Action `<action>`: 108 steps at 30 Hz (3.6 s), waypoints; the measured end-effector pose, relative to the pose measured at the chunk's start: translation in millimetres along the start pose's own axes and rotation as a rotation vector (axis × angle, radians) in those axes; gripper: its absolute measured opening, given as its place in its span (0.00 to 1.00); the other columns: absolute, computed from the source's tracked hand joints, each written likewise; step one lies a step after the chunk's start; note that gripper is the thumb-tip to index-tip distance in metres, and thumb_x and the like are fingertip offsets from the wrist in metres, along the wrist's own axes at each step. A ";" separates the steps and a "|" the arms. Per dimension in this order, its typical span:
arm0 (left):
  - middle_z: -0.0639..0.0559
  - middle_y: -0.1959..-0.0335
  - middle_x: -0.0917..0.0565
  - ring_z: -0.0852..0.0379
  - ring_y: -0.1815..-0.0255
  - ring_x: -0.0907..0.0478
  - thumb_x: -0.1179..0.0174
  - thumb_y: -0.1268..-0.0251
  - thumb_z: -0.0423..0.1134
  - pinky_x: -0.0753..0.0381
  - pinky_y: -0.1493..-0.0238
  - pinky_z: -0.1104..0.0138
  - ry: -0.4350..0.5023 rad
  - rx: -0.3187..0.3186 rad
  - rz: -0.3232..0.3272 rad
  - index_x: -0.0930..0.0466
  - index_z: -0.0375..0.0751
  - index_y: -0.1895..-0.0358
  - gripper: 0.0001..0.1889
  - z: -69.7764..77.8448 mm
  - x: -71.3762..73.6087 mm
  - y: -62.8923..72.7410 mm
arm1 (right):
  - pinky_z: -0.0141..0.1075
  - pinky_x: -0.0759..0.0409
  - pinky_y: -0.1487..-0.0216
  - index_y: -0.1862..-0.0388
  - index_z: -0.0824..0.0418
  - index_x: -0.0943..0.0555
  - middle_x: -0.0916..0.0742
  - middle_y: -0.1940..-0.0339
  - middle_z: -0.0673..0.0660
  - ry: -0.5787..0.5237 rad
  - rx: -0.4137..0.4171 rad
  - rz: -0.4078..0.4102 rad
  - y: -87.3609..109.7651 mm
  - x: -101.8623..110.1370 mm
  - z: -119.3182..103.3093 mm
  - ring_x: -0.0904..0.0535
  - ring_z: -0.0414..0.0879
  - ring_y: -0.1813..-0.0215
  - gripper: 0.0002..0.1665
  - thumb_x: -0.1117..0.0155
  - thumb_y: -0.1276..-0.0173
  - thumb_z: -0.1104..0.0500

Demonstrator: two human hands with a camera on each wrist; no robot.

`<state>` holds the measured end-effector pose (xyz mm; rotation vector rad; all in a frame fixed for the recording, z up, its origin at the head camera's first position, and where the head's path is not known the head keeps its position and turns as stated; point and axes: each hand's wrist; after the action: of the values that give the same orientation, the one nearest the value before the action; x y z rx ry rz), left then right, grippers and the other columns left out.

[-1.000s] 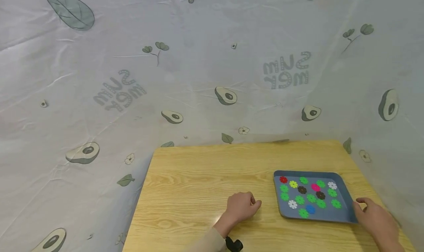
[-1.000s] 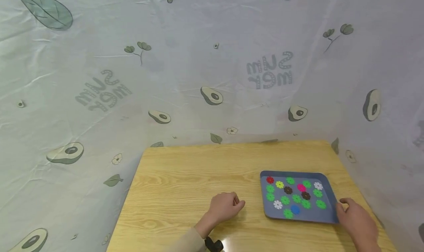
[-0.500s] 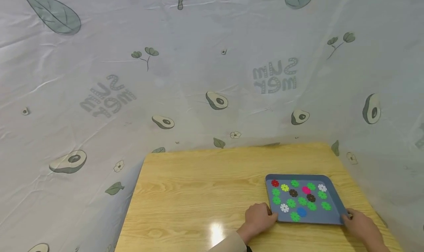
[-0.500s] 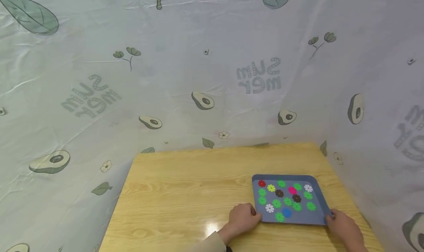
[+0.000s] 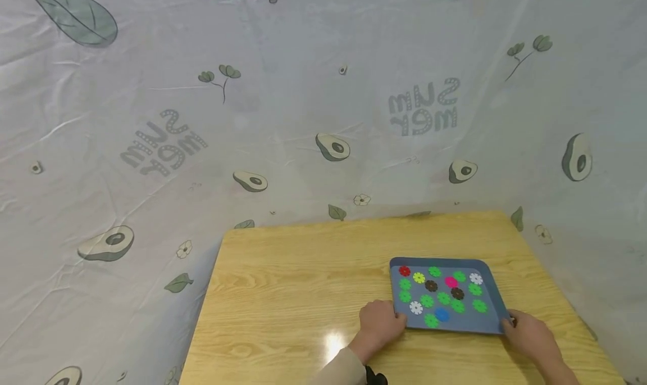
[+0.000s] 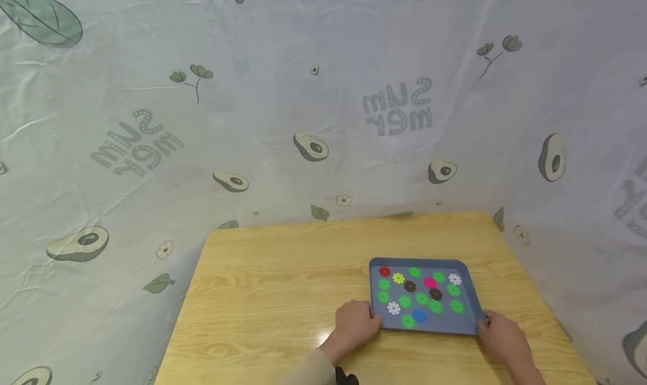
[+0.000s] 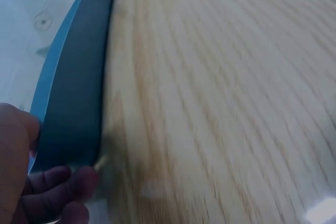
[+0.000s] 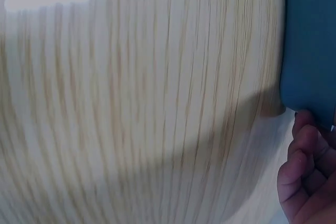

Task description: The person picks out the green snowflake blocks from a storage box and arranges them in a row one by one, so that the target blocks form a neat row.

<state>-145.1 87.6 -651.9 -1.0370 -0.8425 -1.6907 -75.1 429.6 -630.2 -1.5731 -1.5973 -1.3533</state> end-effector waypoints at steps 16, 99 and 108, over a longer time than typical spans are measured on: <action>0.56 0.83 0.25 0.61 0.84 0.33 0.34 0.48 0.40 0.34 0.84 0.64 0.212 0.106 0.235 0.19 0.41 0.69 0.07 -59.5 13.2 24.1 | 0.55 0.21 0.63 0.42 0.81 0.22 0.13 0.61 0.68 -0.074 0.064 0.054 -6.2 -32.5 -66.0 0.19 0.56 0.64 0.27 0.47 0.27 0.58; 0.58 0.88 0.30 0.62 0.87 0.36 0.36 0.44 0.34 0.39 0.83 0.67 0.319 0.405 0.402 0.13 0.33 0.53 0.15 -229.6 78.6 98.0 | 0.48 0.18 0.62 0.50 0.62 0.16 0.21 0.54 0.59 -0.060 0.502 0.023 -51.7 -148.9 -335.9 0.19 0.52 0.65 0.15 0.27 0.32 0.57; 0.58 0.88 0.30 0.62 0.87 0.36 0.36 0.45 0.34 0.38 0.82 0.66 0.322 0.398 0.411 0.13 0.33 0.54 0.15 -229.7 76.7 97.9 | 0.50 0.17 0.56 0.53 0.63 0.15 0.18 0.54 0.61 -0.054 0.476 -0.006 -55.2 -143.7 -335.9 0.16 0.56 0.58 0.16 0.24 0.34 0.55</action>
<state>-126.8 -172.5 -667.3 -0.5936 -0.6628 -1.2315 -191.7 79.6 -649.6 -1.3197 -1.7927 -0.8500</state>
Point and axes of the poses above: each hand's wrist, its own y-axis away from the middle knuckle, its own x-axis out of the back of the hand, z = x × y
